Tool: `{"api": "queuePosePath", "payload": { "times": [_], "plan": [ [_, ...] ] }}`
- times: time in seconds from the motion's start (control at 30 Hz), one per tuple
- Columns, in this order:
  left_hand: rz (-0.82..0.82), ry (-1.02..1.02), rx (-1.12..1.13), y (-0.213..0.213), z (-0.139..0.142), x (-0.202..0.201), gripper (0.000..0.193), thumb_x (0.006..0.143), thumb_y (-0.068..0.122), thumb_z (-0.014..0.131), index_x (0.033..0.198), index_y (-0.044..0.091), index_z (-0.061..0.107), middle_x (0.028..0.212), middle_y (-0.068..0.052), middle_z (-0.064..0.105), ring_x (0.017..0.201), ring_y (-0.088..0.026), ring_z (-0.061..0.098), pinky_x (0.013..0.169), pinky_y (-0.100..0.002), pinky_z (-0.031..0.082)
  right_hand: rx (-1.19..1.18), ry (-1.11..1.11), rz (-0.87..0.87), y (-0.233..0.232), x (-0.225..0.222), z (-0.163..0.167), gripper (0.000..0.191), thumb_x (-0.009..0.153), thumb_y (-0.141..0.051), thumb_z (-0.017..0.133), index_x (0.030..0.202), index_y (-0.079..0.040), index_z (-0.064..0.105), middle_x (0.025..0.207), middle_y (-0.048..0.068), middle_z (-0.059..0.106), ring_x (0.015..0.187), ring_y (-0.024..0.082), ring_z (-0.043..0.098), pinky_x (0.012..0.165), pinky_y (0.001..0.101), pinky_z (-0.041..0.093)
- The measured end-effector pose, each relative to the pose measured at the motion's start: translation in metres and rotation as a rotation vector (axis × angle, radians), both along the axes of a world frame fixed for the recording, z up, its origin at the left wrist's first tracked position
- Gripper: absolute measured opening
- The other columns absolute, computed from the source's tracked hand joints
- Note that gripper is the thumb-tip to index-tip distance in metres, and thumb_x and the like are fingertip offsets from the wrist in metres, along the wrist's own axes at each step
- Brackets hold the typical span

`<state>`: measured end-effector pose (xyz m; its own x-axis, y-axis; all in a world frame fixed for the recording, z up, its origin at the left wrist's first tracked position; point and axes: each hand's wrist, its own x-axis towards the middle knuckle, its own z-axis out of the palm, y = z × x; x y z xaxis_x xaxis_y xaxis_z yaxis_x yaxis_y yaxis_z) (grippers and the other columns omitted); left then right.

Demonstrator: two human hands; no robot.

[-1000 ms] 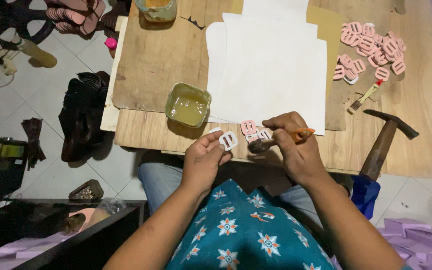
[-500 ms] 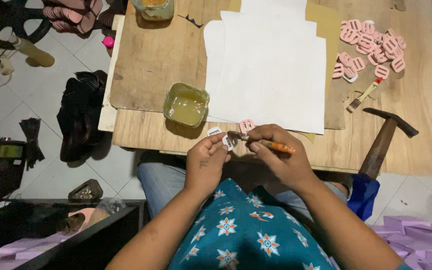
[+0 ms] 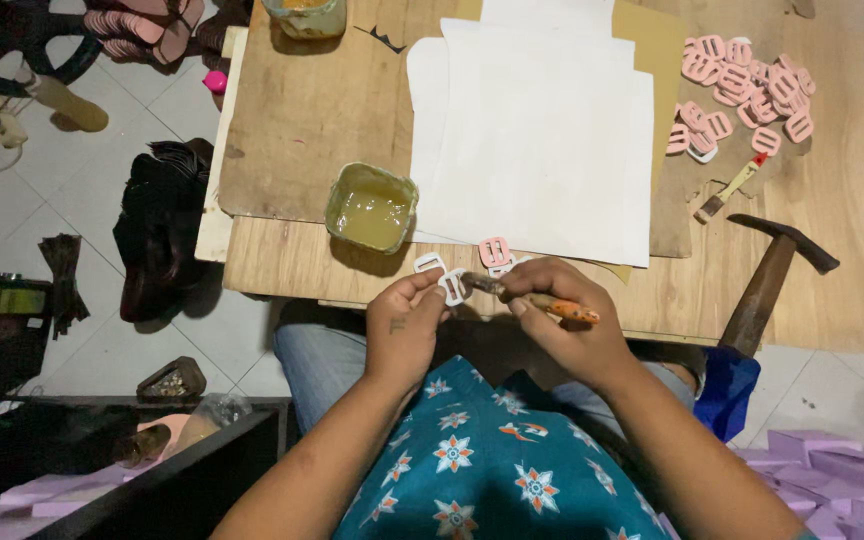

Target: The person sits at a workbench and uses a brush to apply paste from a container onto small pink buckle-shaped craft pieces, then places the coated pieces in rows on a white sheet of paper. They repeat this cycle, dipping the brush back into the paste container between pieces.

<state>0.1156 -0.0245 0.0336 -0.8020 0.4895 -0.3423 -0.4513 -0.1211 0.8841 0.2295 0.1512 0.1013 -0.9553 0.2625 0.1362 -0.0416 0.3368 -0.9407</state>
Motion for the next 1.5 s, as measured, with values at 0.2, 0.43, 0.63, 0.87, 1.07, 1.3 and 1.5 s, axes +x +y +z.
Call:
{"api": "queuePosePath", "payload": {
  "times": [0.2, 0.43, 0.63, 0.87, 1.07, 1.3, 1.5],
  "plan": [
    [0.11, -0.161, 0.115, 0.006, 0.001, -0.002, 0.032, 0.095, 0.007, 0.058, 0.123, -0.008, 0.058, 0.105, -0.014, 0.075, 0.088, -0.014, 0.074, 0.081, -0.027, 0.06, -0.015, -0.006, -0.002, -0.014, 0.004, -0.001, 0.015, 0.09, -0.005, 0.069, 0.104, 0.001, 0.069, 0.106, 0.01, 0.07, 0.096, 0.018, 0.07, 0.087, 0.0309, 0.055],
    [0.084, -0.042, 0.046, 0.012, -0.012, -0.004, 0.031, 0.096, 0.006, 0.06, 0.122, -0.011, 0.06, 0.102, -0.015, 0.073, 0.083, -0.016, 0.071, 0.076, -0.029, 0.059, 0.021, -0.057, -0.251, 0.008, 0.001, -0.02, 0.013, 0.096, -0.009, 0.066, 0.104, 0.0, 0.068, 0.103, 0.01, 0.068, 0.091, 0.018, 0.068, 0.082, 0.031, 0.055],
    [-0.068, 0.457, -0.362, 0.012, -0.015, -0.004, 0.028, 0.094, 0.01, 0.064, 0.118, -0.003, 0.069, 0.099, -0.017, 0.075, 0.086, -0.021, 0.072, 0.078, -0.031, 0.057, 0.49, -0.267, -0.271, 0.035, -0.01, -0.042, 0.024, 0.091, -0.013, 0.067, 0.113, -0.005, 0.067, 0.109, 0.017, 0.067, 0.098, 0.035, 0.067, 0.085, 0.0431, 0.054],
    [-0.036, 0.897, -0.43, 0.015, -0.006, -0.003, 0.027, 0.096, 0.009, 0.062, 0.12, -0.001, 0.069, 0.114, -0.021, 0.073, 0.103, -0.034, 0.071, 0.09, -0.038, 0.056, 0.708, -0.479, -0.194, 0.028, -0.019, -0.051, 0.047, 0.074, -0.026, 0.081, 0.116, -0.008, 0.068, 0.107, 0.017, 0.063, 0.094, 0.038, 0.065, 0.08, 0.0472, 0.053],
    [-0.054, 0.766, -0.456, 0.006, 0.001, 0.002, 0.026, 0.098, 0.013, 0.061, 0.118, 0.0, 0.072, 0.11, -0.017, 0.075, 0.095, -0.026, 0.073, 0.086, -0.035, 0.058, 0.714, -0.382, -0.342, 0.026, -0.017, -0.036, 0.025, 0.081, -0.02, 0.08, 0.103, -0.01, 0.075, 0.101, 0.012, 0.067, 0.093, 0.034, 0.067, 0.078, 0.0445, 0.054],
    [-0.268, -0.363, 0.066, 0.005, 0.001, 0.004, 0.039, 0.1, 0.021, 0.06, 0.135, 0.004, 0.064, 0.114, -0.008, 0.074, 0.097, -0.013, 0.071, 0.083, -0.031, 0.058, 0.6, -0.058, 0.127, -0.007, -0.006, -0.007, 0.031, 0.075, -0.005, 0.077, 0.105, -0.012, 0.076, 0.101, 0.009, 0.068, 0.094, 0.028, 0.068, 0.077, 0.0368, 0.055],
    [-0.122, -0.304, -0.027, 0.002, 0.003, 0.002, 0.043, 0.099, 0.018, 0.056, 0.139, 0.001, 0.055, 0.115, -0.012, 0.07, 0.1, -0.02, 0.07, 0.086, -0.037, 0.058, 0.465, 0.126, -0.093, -0.008, -0.002, 0.005, 0.018, 0.095, -0.017, 0.068, 0.105, -0.003, 0.071, 0.098, 0.013, 0.067, 0.09, 0.027, 0.067, 0.078, 0.0359, 0.054]
  ]
}}
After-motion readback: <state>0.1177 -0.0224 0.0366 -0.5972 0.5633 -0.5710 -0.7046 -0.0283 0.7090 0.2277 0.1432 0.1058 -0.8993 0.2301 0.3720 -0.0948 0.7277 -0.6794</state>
